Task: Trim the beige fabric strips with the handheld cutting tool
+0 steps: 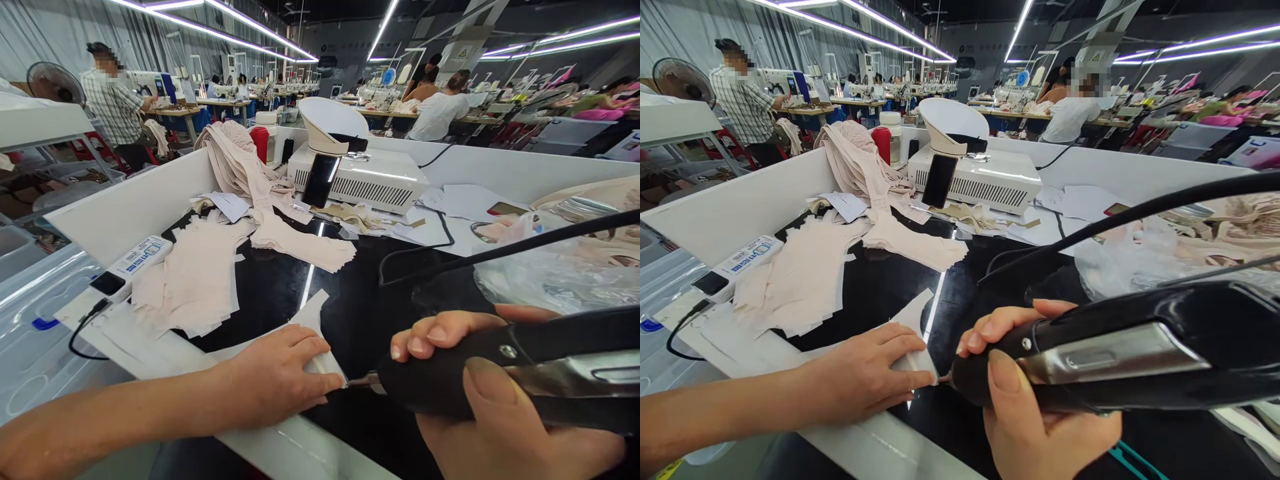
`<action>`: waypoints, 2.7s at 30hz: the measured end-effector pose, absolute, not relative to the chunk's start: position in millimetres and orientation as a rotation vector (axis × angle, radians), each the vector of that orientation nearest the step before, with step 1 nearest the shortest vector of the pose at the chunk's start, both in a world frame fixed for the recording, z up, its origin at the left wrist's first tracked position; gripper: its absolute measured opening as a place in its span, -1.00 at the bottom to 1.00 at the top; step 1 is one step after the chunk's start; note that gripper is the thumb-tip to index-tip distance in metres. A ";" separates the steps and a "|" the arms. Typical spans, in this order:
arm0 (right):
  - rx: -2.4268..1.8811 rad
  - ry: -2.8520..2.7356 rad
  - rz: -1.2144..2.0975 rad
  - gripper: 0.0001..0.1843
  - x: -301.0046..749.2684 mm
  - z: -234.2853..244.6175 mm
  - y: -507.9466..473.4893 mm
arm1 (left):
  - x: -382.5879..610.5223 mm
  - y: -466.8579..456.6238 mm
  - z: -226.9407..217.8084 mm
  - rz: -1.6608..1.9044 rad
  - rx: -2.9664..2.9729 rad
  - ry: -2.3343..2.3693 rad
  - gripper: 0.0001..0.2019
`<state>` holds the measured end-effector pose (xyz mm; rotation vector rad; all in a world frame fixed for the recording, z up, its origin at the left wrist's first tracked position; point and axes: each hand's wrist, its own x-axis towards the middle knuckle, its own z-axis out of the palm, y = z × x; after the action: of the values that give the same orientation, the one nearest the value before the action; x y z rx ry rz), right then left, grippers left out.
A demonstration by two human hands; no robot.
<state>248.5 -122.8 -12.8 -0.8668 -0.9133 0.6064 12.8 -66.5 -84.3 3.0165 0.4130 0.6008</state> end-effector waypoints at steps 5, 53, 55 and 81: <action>-0.839 -0.875 0.528 -0.56 238.7 -16.3 -112.7 | 13.2 -74.5 -86.2 0.601 3.008 0.428 -0.74; -0.908 -0.943 0.627 -0.51 237.8 -8.0 -122.0 | 2.8 -73.0 -86.6 0.705 2.929 0.445 -0.68; -0.903 -0.936 0.640 -0.52 238.0 -7.4 -120.8 | 1.4 -74.2 -86.2 0.709 2.921 0.444 -0.69; -0.823 -0.898 0.492 -0.52 212.5 -10.5 -101.2 | 7.1 -100.5 -77.4 0.616 2.903 0.512 -0.57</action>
<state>212.5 -101.2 -10.5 -0.8232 -0.8980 0.4924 7.1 -100.5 -77.4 2.9033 0.5124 0.6156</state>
